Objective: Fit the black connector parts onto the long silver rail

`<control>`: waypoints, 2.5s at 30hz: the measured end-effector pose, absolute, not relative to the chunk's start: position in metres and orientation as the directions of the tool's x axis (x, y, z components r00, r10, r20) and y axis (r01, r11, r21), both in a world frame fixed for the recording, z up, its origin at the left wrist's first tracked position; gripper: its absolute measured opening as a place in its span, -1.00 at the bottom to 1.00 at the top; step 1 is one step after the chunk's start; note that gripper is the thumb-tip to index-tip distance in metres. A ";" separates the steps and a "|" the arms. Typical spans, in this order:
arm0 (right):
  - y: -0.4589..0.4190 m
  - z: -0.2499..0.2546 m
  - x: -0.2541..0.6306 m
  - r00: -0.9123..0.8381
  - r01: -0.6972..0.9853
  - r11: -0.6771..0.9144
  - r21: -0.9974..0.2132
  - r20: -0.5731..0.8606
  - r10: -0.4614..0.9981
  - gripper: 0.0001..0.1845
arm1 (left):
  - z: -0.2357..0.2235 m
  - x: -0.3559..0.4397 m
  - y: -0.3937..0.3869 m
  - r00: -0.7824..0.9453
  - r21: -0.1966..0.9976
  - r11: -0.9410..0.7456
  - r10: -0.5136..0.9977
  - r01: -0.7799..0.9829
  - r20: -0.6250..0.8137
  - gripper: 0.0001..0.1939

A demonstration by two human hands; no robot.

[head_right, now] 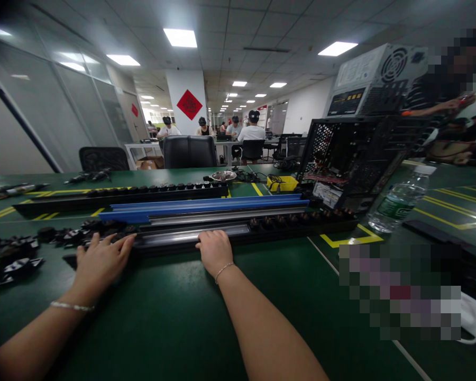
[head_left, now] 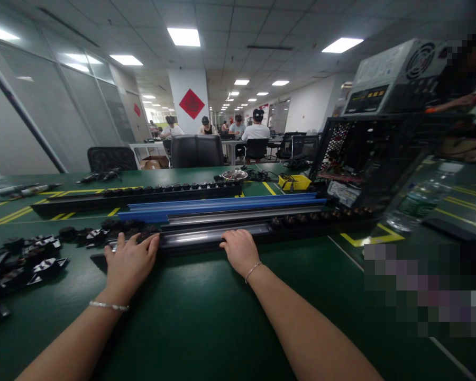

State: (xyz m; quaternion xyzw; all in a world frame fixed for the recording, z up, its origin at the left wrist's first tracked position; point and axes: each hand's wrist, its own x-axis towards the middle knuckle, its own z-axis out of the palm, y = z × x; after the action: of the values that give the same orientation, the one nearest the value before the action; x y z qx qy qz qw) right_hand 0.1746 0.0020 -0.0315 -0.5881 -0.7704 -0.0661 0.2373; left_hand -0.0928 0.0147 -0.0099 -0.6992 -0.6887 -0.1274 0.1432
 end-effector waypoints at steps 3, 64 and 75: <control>0.002 -0.031 0.175 -0.195 0.937 0.301 -0.179 0.449 0.872 -0.88 | -0.008 -0.094 0.014 0.019 -0.023 -0.011 0.932 1.000 0.362 -0.44; 0.000 -0.030 0.174 -0.176 0.938 0.285 -0.197 0.437 0.882 -0.90 | -0.018 -0.116 0.022 -0.256 0.234 0.197 0.932 0.952 0.258 -0.37; 0.000 -0.030 0.174 -0.177 0.934 0.292 -0.208 0.439 0.881 -0.90 | -0.017 -0.123 0.020 -0.263 0.231 0.195 0.913 0.953 0.313 -0.39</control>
State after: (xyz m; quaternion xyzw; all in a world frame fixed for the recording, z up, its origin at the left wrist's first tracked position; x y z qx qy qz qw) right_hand 0.1743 -0.0003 -0.0297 -0.5926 -0.7654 -0.0541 0.2452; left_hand -0.1232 0.0201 -0.0173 -0.6048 -0.7713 -0.1913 0.0528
